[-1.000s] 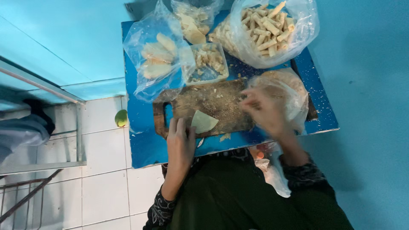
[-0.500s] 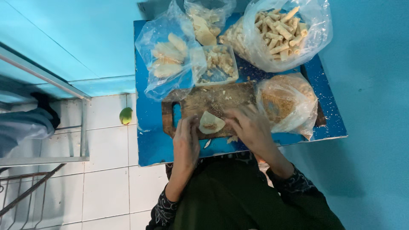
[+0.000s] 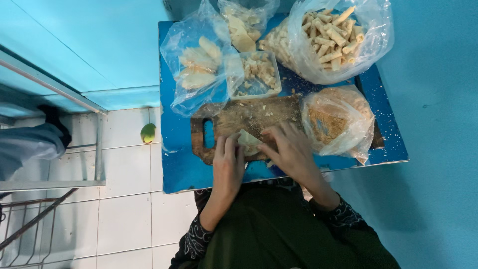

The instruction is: The person sits on the floor at a small blue table and cuts dough sheets into small pieces on a wooden board, folds and presses the pieces by hand, and places finished pieces into plastic bags alongside bags of similar snack pieces.

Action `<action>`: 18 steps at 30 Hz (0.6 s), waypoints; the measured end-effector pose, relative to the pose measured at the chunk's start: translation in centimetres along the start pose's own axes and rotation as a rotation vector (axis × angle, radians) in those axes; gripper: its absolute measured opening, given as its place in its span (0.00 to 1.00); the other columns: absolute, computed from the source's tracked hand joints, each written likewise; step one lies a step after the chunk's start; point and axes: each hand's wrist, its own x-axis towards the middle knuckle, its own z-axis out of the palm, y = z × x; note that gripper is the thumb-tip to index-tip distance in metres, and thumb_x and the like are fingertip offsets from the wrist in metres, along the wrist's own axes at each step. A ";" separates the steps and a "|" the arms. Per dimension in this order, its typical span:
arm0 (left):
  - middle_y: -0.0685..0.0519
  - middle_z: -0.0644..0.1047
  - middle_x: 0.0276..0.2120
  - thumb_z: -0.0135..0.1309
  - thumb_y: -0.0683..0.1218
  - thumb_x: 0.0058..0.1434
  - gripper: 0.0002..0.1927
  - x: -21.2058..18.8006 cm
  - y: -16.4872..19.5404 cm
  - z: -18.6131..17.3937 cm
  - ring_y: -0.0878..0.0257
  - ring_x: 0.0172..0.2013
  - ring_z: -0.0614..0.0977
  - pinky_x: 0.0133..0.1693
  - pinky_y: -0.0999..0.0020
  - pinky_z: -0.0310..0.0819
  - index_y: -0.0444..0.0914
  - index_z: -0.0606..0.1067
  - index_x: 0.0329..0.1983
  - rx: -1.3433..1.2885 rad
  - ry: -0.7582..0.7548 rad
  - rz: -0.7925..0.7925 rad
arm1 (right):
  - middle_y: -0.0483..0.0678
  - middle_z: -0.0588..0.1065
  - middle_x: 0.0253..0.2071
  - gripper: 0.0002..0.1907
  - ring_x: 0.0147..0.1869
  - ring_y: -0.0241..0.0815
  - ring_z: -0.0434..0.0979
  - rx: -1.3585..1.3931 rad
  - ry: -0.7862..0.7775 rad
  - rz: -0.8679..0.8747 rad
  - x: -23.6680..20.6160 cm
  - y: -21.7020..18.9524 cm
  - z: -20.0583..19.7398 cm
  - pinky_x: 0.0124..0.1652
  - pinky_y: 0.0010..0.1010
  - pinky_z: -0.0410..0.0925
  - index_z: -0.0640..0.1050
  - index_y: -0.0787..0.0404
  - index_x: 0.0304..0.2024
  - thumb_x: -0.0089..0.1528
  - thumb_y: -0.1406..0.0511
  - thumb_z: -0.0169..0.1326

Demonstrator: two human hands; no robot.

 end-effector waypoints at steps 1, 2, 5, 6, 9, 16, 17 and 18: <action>0.43 0.72 0.43 0.54 0.33 0.64 0.17 0.0 0.0 0.1 0.50 0.37 0.80 0.37 0.58 0.75 0.33 0.72 0.56 -0.004 -0.005 -0.004 | 0.48 0.71 0.38 0.15 0.43 0.48 0.72 -0.038 -0.009 -0.025 0.1 0.0 0.1 0.41 0.40 0.64 0.76 0.61 0.43 0.61 0.59 0.61; 0.42 0.72 0.44 0.54 0.33 0.63 0.17 0.0 0.0 0.1 0.49 0.37 0.80 0.37 0.57 0.75 0.32 0.72 0.56 -0.004 0.001 0.004 | 0.50 0.70 0.38 0.15 0.42 0.49 0.71 -0.077 -0.017 -0.047 0.2 0.0 0.3 0.40 0.40 0.64 0.76 0.60 0.41 0.60 0.59 0.62; 0.41 0.72 0.45 0.54 0.33 0.63 0.17 0.0 0.0 0.3 0.47 0.39 0.79 0.38 0.56 0.74 0.32 0.72 0.55 0.010 0.017 0.019 | 0.48 0.70 0.37 0.11 0.44 0.47 0.71 -0.009 -0.029 -0.049 0.0 -0.2 0.7 0.43 0.39 0.63 0.75 0.59 0.39 0.61 0.60 0.61; 0.41 0.72 0.46 0.54 0.33 0.63 0.17 -0.1 0.0 0.3 0.45 0.40 0.79 0.39 0.56 0.74 0.32 0.72 0.55 0.024 0.015 0.020 | 0.47 0.70 0.37 0.10 0.43 0.46 0.72 -0.004 -0.053 -0.015 -0.1 -0.3 0.9 0.43 0.39 0.63 0.75 0.58 0.39 0.62 0.61 0.60; 0.41 0.72 0.48 0.54 0.34 0.63 0.16 -0.1 -0.1 0.5 0.43 0.43 0.79 0.41 0.55 0.75 0.32 0.72 0.55 0.043 0.038 0.052 | 0.45 0.72 0.36 0.08 0.44 0.43 0.74 0.054 -0.086 0.064 -0.1 -0.5 1.1 0.45 0.38 0.65 0.75 0.58 0.40 0.63 0.62 0.59; 0.40 0.72 0.50 0.54 0.34 0.64 0.14 -0.1 -0.1 0.5 0.43 0.45 0.80 0.42 0.56 0.76 0.31 0.72 0.54 0.025 0.020 0.053 | 0.46 0.73 0.40 0.13 0.47 0.45 0.74 0.003 -0.042 0.062 -0.2 -1.0 0.3 0.44 0.40 0.63 0.75 0.57 0.45 0.61 0.59 0.60; 0.40 0.72 0.50 0.54 0.34 0.64 0.14 -0.1 -0.1 0.5 0.43 0.45 0.80 0.42 0.56 0.76 0.31 0.72 0.53 0.023 0.017 0.055 | 0.47 0.73 0.41 0.13 0.49 0.48 0.72 -0.090 0.007 -0.024 -0.3 -1.1 0.2 0.44 0.43 0.61 0.76 0.58 0.44 0.61 0.59 0.60; 0.40 0.72 0.51 0.54 0.34 0.64 0.14 -0.1 -0.1 0.4 0.43 0.46 0.80 0.42 0.56 0.76 0.30 0.72 0.53 0.021 0.013 0.057 | 0.48 0.72 0.40 0.12 0.48 0.48 0.72 -0.126 -0.036 0.018 -0.3 -1.1 0.2 0.44 0.43 0.60 0.76 0.57 0.42 0.62 0.59 0.60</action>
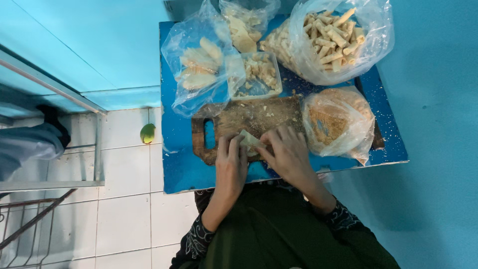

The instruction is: The person sits on the floor at a small blue table and cuts dough sheets into small pieces on a wooden board, folds and presses the pieces by hand, and places finished pieces into plastic bags alongside bags of similar snack pieces.

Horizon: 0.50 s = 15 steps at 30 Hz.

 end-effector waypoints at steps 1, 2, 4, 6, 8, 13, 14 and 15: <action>0.39 0.72 0.51 0.54 0.34 0.64 0.14 0.0 0.0 0.0 0.43 0.46 0.80 0.43 0.56 0.76 0.30 0.72 0.52 -0.002 -0.001 0.002 | 0.48 0.71 0.39 0.12 0.47 0.49 0.71 -0.037 -0.044 0.037 0.0 -0.1 0.0 0.43 0.43 0.60 0.76 0.57 0.40 0.62 0.58 0.60; 0.39 0.72 0.51 0.54 0.34 0.64 0.13 0.0 0.1 0.0 0.43 0.46 0.80 0.43 0.55 0.76 0.30 0.72 0.52 -0.003 0.006 0.009 | 0.48 0.70 0.38 0.11 0.46 0.49 0.70 -0.073 -0.090 0.073 0.0 -0.1 0.1 0.43 0.44 0.60 0.76 0.56 0.39 0.62 0.57 0.60; 0.39 0.72 0.51 0.54 0.34 0.64 0.12 0.0 0.1 0.0 0.42 0.46 0.80 0.43 0.55 0.76 0.30 0.73 0.51 -0.003 0.014 0.021 | 0.48 0.69 0.39 0.09 0.48 0.49 0.70 -0.022 -0.073 0.037 0.1 -0.1 0.5 0.44 0.43 0.60 0.75 0.56 0.39 0.62 0.60 0.59; 0.39 0.72 0.51 0.53 0.34 0.64 0.11 0.0 0.2 0.1 0.43 0.46 0.80 0.43 0.54 0.76 0.30 0.73 0.50 0.000 0.016 0.024 | 0.48 0.69 0.39 0.08 0.48 0.49 0.71 0.015 -0.026 -0.004 0.1 0.0 0.8 0.45 0.43 0.61 0.75 0.57 0.39 0.61 0.62 0.59; 0.38 0.72 0.51 0.53 0.34 0.64 0.10 0.0 0.3 0.0 0.42 0.46 0.80 0.43 0.54 0.76 0.30 0.74 0.49 0.005 0.012 0.021 | 0.50 0.70 0.39 0.09 0.46 0.51 0.73 0.040 0.045 -0.045 -0.1 -0.1 1.1 0.43 0.43 0.63 0.74 0.58 0.37 0.58 0.64 0.60; 0.38 0.72 0.51 0.53 0.34 0.65 0.09 0.0 0.2 -0.1 0.43 0.44 0.80 0.41 0.55 0.76 0.29 0.73 0.48 -0.001 -0.037 -0.023 | 0.50 0.78 0.38 0.09 0.39 0.43 0.82 0.444 0.021 0.144 -0.6 -0.2 1.1 0.37 0.34 0.72 0.75 0.63 0.44 0.63 0.66 0.59; 0.38 0.71 0.51 0.53 0.34 0.65 0.08 0.1 0.2 0.0 0.43 0.44 0.80 0.42 0.54 0.76 0.29 0.73 0.48 0.003 -0.021 -0.004 | 0.51 0.79 0.39 0.09 0.40 0.43 0.83 0.523 0.033 0.156 -0.6 -0.3 1.0 0.37 0.33 0.74 0.76 0.64 0.46 0.64 0.68 0.59; 0.38 0.71 0.51 0.53 0.34 0.65 0.08 0.0 0.2 0.1 0.43 0.45 0.80 0.42 0.54 0.76 0.29 0.73 0.47 0.006 -0.004 0.012 | 0.51 0.79 0.41 0.09 0.41 0.42 0.84 0.546 0.030 0.162 -0.6 -0.3 0.9 0.38 0.32 0.74 0.77 0.64 0.46 0.64 0.68 0.58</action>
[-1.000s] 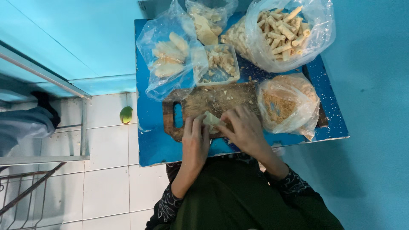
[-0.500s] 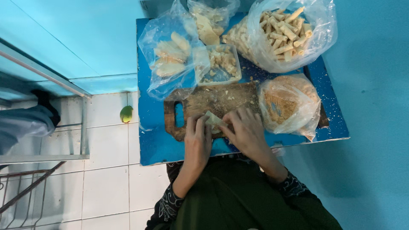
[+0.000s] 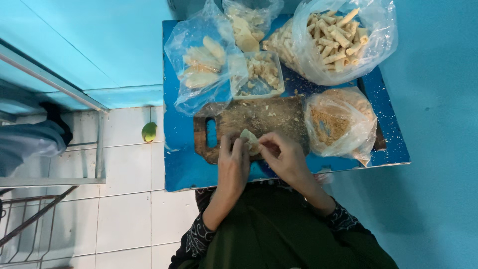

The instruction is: The person sits on the floor at a small blue table and cuts dough sheets into small pieces on a wooden board, folds and presses the pieces by hand, and places finished pieces into plastic bags alongside bags of similar snack pieces.

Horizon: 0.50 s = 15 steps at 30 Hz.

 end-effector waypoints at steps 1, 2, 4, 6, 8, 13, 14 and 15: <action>0.38 0.71 0.51 0.53 0.34 0.65 0.07 -0.1 0.0 0.0 0.43 0.45 0.80 0.43 0.54 0.76 0.29 0.73 0.46 0.004 0.016 0.015 | 0.51 0.79 0.43 0.08 0.42 0.42 0.84 0.024 -0.005 0.009 -0.1 -0.1 0.0 0.39 0.31 0.75 0.78 0.64 0.46 0.64 0.69 0.57; 0.37 0.71 0.52 0.53 0.34 0.65 0.07 -0.1 0.0 0.1 0.43 0.45 0.80 0.43 0.54 0.76 0.29 0.72 0.46 0.002 0.024 0.014 | 0.51 0.79 0.45 0.08 0.43 0.41 0.84 0.048 -0.010 0.020 -0.1 -0.1 0.0 0.39 0.30 0.76 0.79 0.64 0.46 0.64 0.69 0.56; 0.36 0.70 0.53 0.54 0.34 0.65 0.08 -0.1 0.1 0.3 0.42 0.46 0.79 0.44 0.54 0.75 0.27 0.71 0.46 -0.001 0.039 0.015 | 0.51 0.79 0.45 0.08 0.42 0.43 0.84 0.050 -0.011 -0.025 -0.1 -0.1 0.2 0.38 0.30 0.75 0.80 0.64 0.46 0.64 0.71 0.56; 0.36 0.69 0.54 0.55 0.34 0.64 0.07 -0.2 0.1 0.2 0.41 0.49 0.78 0.47 0.52 0.75 0.28 0.72 0.43 0.028 0.063 0.037 | 0.52 0.79 0.45 0.09 0.43 0.44 0.83 0.024 0.006 -0.094 -0.1 0.0 0.5 0.39 0.31 0.74 0.81 0.65 0.46 0.63 0.72 0.57; 0.37 0.70 0.54 0.56 0.34 0.62 0.06 -0.3 0.2 0.0 0.40 0.51 0.76 0.48 0.51 0.73 0.29 0.73 0.41 0.080 0.059 0.043 | 0.52 0.79 0.45 0.10 0.47 0.45 0.83 -0.029 0.040 -0.185 -0.2 0.2 0.9 0.42 0.32 0.74 0.81 0.66 0.47 0.63 0.72 0.58; 0.39 0.70 0.57 0.58 0.36 0.59 0.08 -0.4 0.1 -1.0 0.39 0.56 0.71 0.55 0.48 0.68 0.32 0.76 0.42 0.294 -0.009 0.122 | 0.51 0.79 0.46 0.10 0.49 0.46 0.83 -0.110 0.007 -0.287 0.0 1.2 1.1 0.45 0.33 0.75 0.81 0.64 0.46 0.62 0.71 0.61; 0.40 0.69 0.58 0.57 0.37 0.58 0.10 -0.4 0.1 -1.4 0.40 0.56 0.70 0.57 0.46 0.66 0.33 0.77 0.44 0.343 -0.026 0.168 | 0.51 0.79 0.46 0.10 0.49 0.46 0.82 -0.145 -0.009 -0.324 0.1 1.4 0.9 0.46 0.33 0.75 0.81 0.64 0.46 0.61 0.70 0.61; 0.40 0.69 0.59 0.57 0.37 0.56 0.13 -0.7 0.0 -2.0 0.41 0.57 0.70 0.58 0.43 0.63 0.34 0.78 0.45 0.391 -0.044 0.213 | 0.51 0.79 0.46 0.11 0.49 0.46 0.82 -0.171 -0.031 -0.354 0.3 1.6 0.7 0.46 0.34 0.75 0.81 0.64 0.46 0.61 0.69 0.62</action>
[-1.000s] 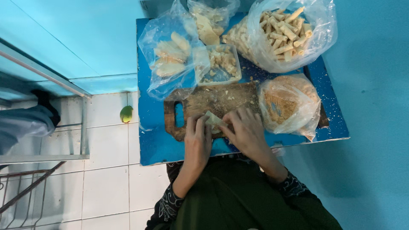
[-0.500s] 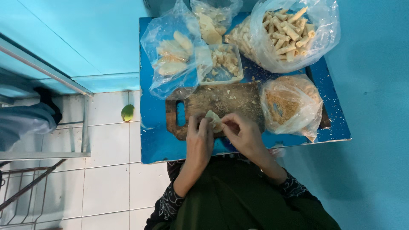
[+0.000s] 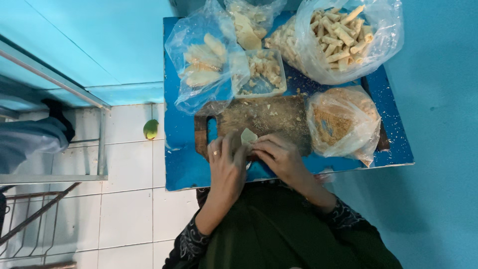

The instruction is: The person sits on the floor at a small blue table and cuts dough sheets into small pieces on a wooden board, folds and presses the pieces by hand, and places finished pieces into plastic bags alongside bags of similar snack pieces.

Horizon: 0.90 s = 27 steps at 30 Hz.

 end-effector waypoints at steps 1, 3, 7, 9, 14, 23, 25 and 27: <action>0.40 0.68 0.60 0.56 0.38 0.55 0.15 -0.2 -0.3 -0.4 0.42 0.57 0.69 0.60 0.41 0.61 0.34 0.79 0.47 0.047 -0.014 0.049 | 0.51 0.79 0.46 0.11 0.49 0.46 0.81 -0.022 -0.022 -0.032 0.2 0.3 -0.3 0.46 0.34 0.75 0.81 0.63 0.45 0.60 0.68 0.63; 0.41 0.68 0.61 0.57 0.39 0.55 0.16 -0.1 -1.0 -0.6 0.43 0.58 0.69 0.62 0.37 0.57 0.35 0.79 0.47 0.045 -0.050 0.073 | 0.50 0.79 0.46 0.14 0.49 0.47 0.80 -0.017 -0.076 -0.082 0.5 1.0 -0.9 0.46 0.36 0.74 0.82 0.63 0.45 0.58 0.66 0.65; 0.44 0.69 0.61 0.58 0.39 0.55 0.14 0.6 -2.3 0.0 0.43 0.59 0.69 0.65 0.34 0.53 0.36 0.79 0.45 0.009 -0.044 0.111 | 0.49 0.78 0.44 0.16 0.46 0.47 0.77 0.021 -0.153 -0.130 1.3 2.1 -1.5 0.43 0.38 0.71 0.82 0.62 0.42 0.54 0.62 0.68; 0.43 0.70 0.61 0.59 0.40 0.58 0.09 1.0 -2.7 0.3 0.41 0.59 0.69 0.64 0.36 0.55 0.35 0.79 0.43 -0.108 -0.049 0.060 | 0.46 0.78 0.42 0.13 0.45 0.46 0.75 -0.012 -0.152 -0.125 1.7 2.4 -1.4 0.43 0.38 0.69 0.83 0.60 0.39 0.55 0.61 0.68; 0.39 0.70 0.55 0.63 0.42 0.58 0.08 1.7 -2.7 0.6 0.39 0.56 0.68 0.60 0.35 0.53 0.34 0.78 0.36 -0.125 -0.035 -0.016 | 0.44 0.73 0.41 0.06 0.46 0.46 0.69 -0.153 -0.150 0.094 2.5 3.0 -1.0 0.46 0.44 0.61 0.85 0.52 0.35 0.60 0.59 0.66; 0.40 0.69 0.60 0.63 0.43 0.57 0.09 2.1 -2.1 0.8 0.40 0.59 0.67 0.60 0.37 0.52 0.37 0.78 0.40 -0.130 0.023 -0.083 | 0.48 0.67 0.48 0.09 0.54 0.49 0.64 -0.267 -0.066 0.025 2.4 2.7 -0.7 0.50 0.46 0.57 0.85 0.50 0.37 0.62 0.54 0.63; 0.41 0.68 0.59 0.65 0.46 0.55 0.08 1.7 -2.2 0.2 0.39 0.59 0.67 0.60 0.30 0.46 0.40 0.79 0.36 -0.057 0.043 -0.022 | 0.48 0.67 0.49 0.10 0.54 0.49 0.63 -0.303 -0.034 -0.050 1.8 2.5 -1.0 0.50 0.46 0.57 0.85 0.49 0.39 0.61 0.54 0.62; 0.41 0.67 0.61 0.63 0.45 0.57 0.08 1.5 -2.3 0.1 0.40 0.60 0.66 0.62 0.28 0.45 0.39 0.79 0.38 -0.045 0.003 0.004 | 0.49 0.67 0.50 0.11 0.53 0.50 0.63 -0.322 -0.008 -0.088 1.5 2.3 -1.0 0.51 0.45 0.57 0.86 0.49 0.40 0.61 0.54 0.62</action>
